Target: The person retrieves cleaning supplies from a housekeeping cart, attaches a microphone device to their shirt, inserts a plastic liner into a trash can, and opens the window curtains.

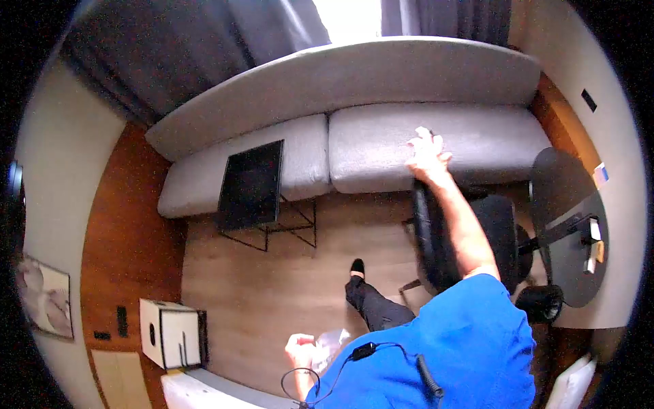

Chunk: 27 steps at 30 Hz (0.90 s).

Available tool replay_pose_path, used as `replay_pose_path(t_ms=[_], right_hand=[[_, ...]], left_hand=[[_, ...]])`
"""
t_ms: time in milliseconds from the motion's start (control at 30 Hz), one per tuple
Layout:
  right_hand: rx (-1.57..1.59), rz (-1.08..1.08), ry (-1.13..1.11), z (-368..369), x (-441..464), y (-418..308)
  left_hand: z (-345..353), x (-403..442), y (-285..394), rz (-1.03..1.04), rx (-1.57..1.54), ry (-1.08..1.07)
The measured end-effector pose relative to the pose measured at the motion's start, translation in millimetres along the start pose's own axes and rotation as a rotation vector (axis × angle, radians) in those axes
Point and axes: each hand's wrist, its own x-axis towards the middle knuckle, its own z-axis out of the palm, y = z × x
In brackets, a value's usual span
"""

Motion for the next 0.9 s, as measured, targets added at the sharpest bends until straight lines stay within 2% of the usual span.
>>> replay_pose_path(t_ms=[33,67,100,167,200,233,267,300,367,400,467,500,567,600,633,700,767,800,833,867,900], right_hand=[[-0.003,0.059,0.036,-6,23,0],[0.055,0.106,0.052,8,48,11],[0.115,0.155,0.089,19,81,26],[0.183,0.006,0.241,32,115,52],[0.169,0.041,0.159,44,105,56],[0.143,0.045,0.136,28,118,52],[0.112,0.08,0.097,24,130,55],[0.081,0.123,0.029,25,128,55],[0.095,0.193,-0.049,7,140,35],[0.105,0.174,-0.046,6,147,35],[0.095,0.207,-0.133,5,164,33],[0.088,0.237,-0.208,-3,131,46],[0.251,0.375,-0.336,-9,139,50],[0.271,0.447,-0.352,-8,138,51],[0.291,0.511,-0.35,-6,136,52],[0.17,0.476,-0.279,3,125,61],[0.092,0.599,-0.203,5,119,50],[0.12,0.733,-0.213,-2,119,39],[0.025,0.784,-0.124,2,116,36],[0.194,1.021,-0.133,4,115,36],[-0.037,1.105,-0.082,6,117,25]], left_hand=[[-7,33,-33,0.011,-0.021,0.033],[-12,59,-36,-0.013,-0.048,0.045],[-21,91,-45,-0.114,0.141,0.018],[-21,146,-23,-0.221,0.113,0.001],[-36,163,-12,-0.126,0.113,-0.081],[-13,198,16,0.002,0.05,-0.169],[0,231,50,0.289,0.197,-0.31],[16,263,97,-0.027,0.085,-0.348],[48,348,125,0.083,0.079,-0.367],[62,390,149,-0.057,-0.149,-0.429],[103,438,229,0.136,-0.08,-0.501],[100,419,235,0.232,-0.089,-0.532],[130,460,286,0.371,-0.107,-0.624],[141,480,305,0.306,-0.189,-0.679],[154,502,317,0.305,-0.166,-0.708],[183,551,345,0.413,-0.063,-0.677],[215,631,375,0.434,-0.022,-0.743],[235,667,391,0.496,0.014,-0.731],[258,708,415,0.57,0.044,-0.708],[282,754,436,0.677,0.087,-0.671],[308,807,460,0.785,0.124,-0.615]])
